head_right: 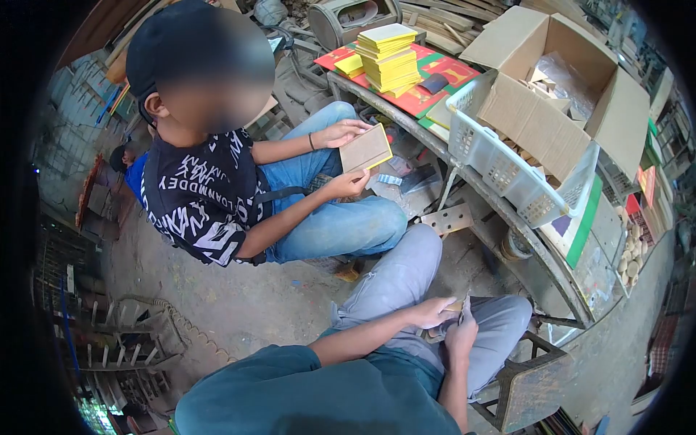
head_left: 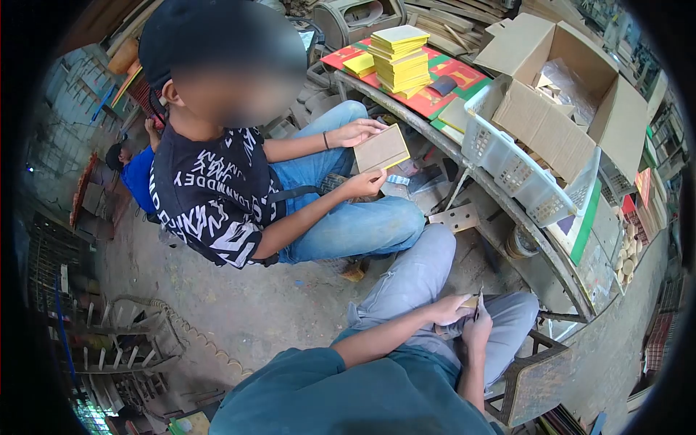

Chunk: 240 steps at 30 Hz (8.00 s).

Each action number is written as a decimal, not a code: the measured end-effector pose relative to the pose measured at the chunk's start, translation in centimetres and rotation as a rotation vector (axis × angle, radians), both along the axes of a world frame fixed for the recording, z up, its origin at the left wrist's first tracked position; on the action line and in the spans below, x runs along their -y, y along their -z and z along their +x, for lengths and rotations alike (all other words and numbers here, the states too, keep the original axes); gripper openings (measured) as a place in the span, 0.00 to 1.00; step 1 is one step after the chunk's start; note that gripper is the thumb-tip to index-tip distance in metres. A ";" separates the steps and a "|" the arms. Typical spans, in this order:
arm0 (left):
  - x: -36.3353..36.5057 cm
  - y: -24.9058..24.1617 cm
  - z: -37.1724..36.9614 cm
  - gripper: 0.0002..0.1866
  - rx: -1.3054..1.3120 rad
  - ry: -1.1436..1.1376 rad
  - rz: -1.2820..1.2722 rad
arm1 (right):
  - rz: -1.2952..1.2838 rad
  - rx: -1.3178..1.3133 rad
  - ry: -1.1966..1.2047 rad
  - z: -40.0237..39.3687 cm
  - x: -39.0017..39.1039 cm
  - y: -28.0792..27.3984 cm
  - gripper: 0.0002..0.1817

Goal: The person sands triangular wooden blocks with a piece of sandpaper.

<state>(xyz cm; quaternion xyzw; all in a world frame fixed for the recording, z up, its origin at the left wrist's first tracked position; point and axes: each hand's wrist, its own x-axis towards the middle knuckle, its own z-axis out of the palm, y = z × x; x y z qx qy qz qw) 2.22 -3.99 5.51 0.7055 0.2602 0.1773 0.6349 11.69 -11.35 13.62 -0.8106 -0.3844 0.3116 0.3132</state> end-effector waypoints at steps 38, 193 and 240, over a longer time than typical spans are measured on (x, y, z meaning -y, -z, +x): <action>-1.0 -0.9 0.0 0.18 0.068 -0.011 -0.095 | 0.038 -0.558 0.127 6.9 4.5 0.8 0.25; -1.7 -1.0 0.0 0.22 0.377 -0.120 -0.536 | 0.497 0.205 0.249 3.1 0.2 2.1 0.24; -2.3 1.3 1.4 0.13 0.260 -0.209 -0.514 | 0.533 0.217 -0.055 0.2 0.8 6.4 0.28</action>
